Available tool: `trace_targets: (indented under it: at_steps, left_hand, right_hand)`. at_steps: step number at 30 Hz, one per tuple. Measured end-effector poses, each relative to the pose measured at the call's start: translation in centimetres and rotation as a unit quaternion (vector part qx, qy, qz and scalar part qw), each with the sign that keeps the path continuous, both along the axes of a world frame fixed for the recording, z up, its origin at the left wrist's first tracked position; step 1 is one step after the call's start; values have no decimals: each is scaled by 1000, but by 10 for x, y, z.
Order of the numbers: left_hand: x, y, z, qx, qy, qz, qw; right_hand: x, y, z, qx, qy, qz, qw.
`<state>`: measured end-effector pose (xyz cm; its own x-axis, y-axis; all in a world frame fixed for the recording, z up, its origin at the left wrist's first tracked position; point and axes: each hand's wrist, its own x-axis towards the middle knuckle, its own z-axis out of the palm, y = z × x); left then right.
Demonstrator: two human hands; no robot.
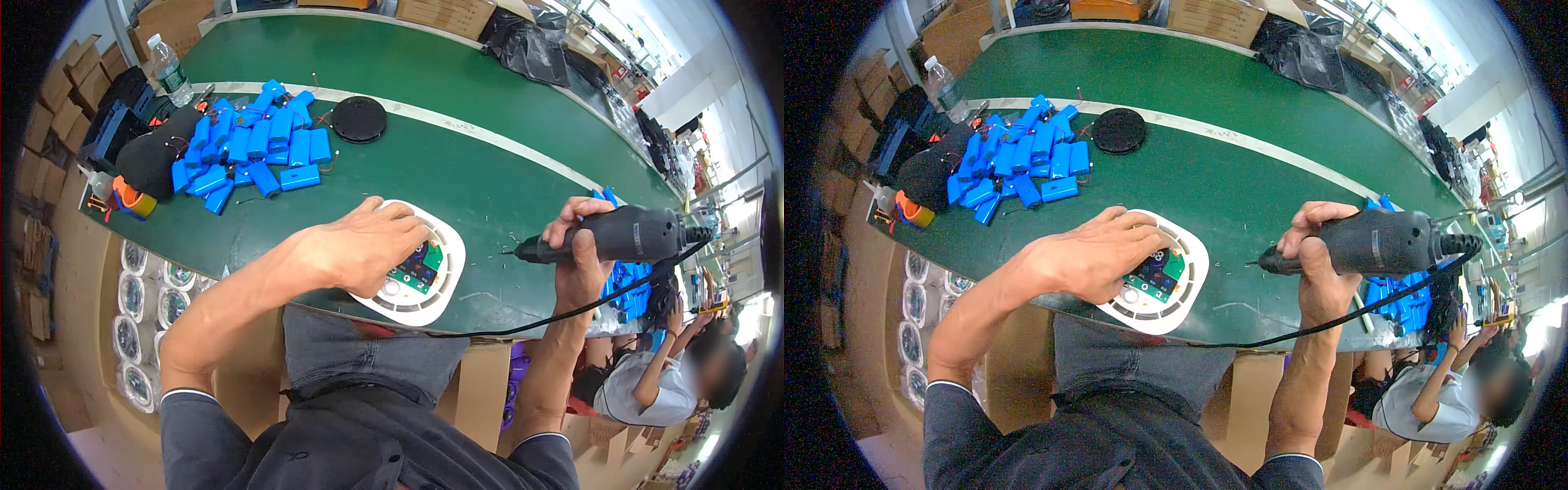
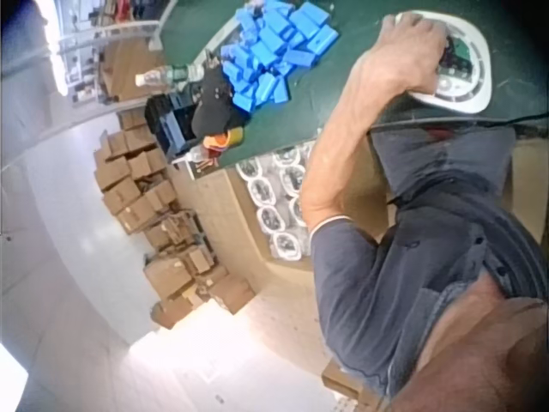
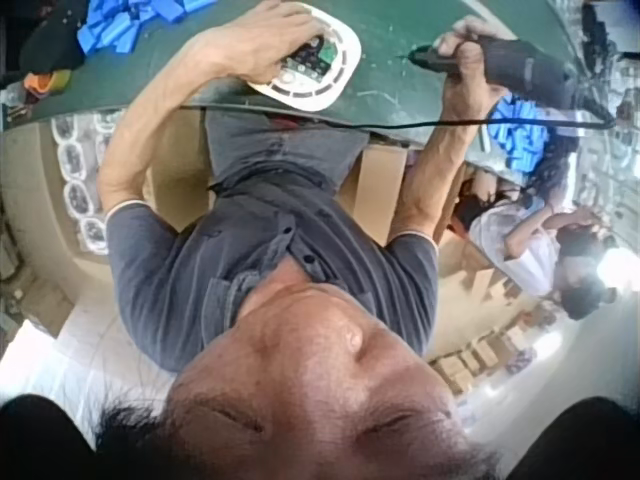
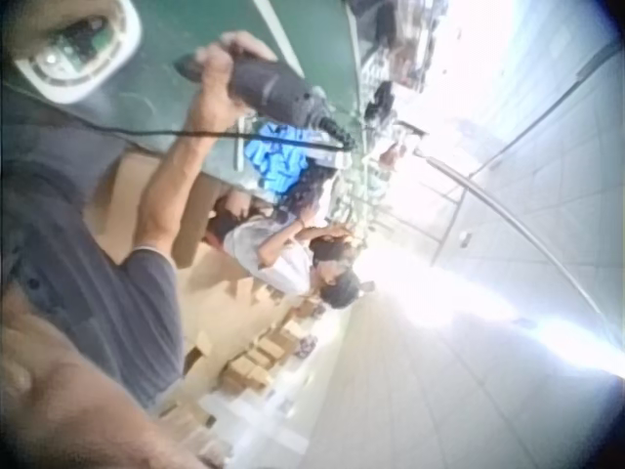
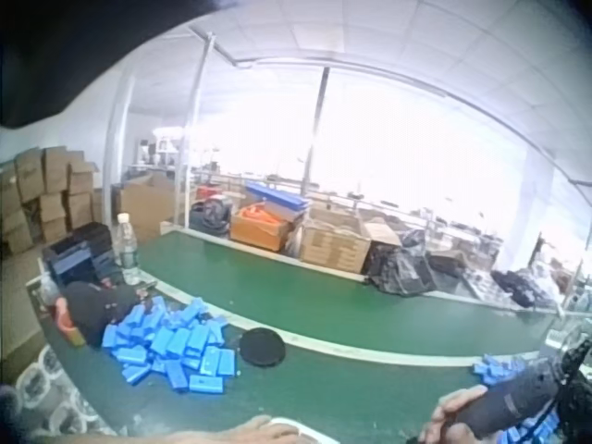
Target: The recorder assembles electronic smoke detectors by inserting internal circuit boards and batteries into plastic housings and securing them using an electric screwdriver.
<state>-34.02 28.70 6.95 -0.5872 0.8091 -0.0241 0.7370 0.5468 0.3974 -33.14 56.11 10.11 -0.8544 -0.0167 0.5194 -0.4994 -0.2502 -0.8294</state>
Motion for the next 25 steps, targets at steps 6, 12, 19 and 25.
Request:
trace_targets:
  at_steps: [6, 12, 19, 25]
  left_hand:
    - [-8, 5, 0, 54, -64, -26, 996]
    - [-9, 2, -4, 57, -21, -56, 997]
    - [25, 6, 8, 64, 45, 62, 995]
    - [30, 36, 14, -123, 42, 163, 978]
  right_hand:
    - [8, -4, -16, 42, -43, -1, 998]
    - [8, 2, -29, 75, -41, -1, 996]
    - [25, 11, -18, 57, -35, -10, 998]
    - [28, 14, -30, 36, -55, 5, 998]
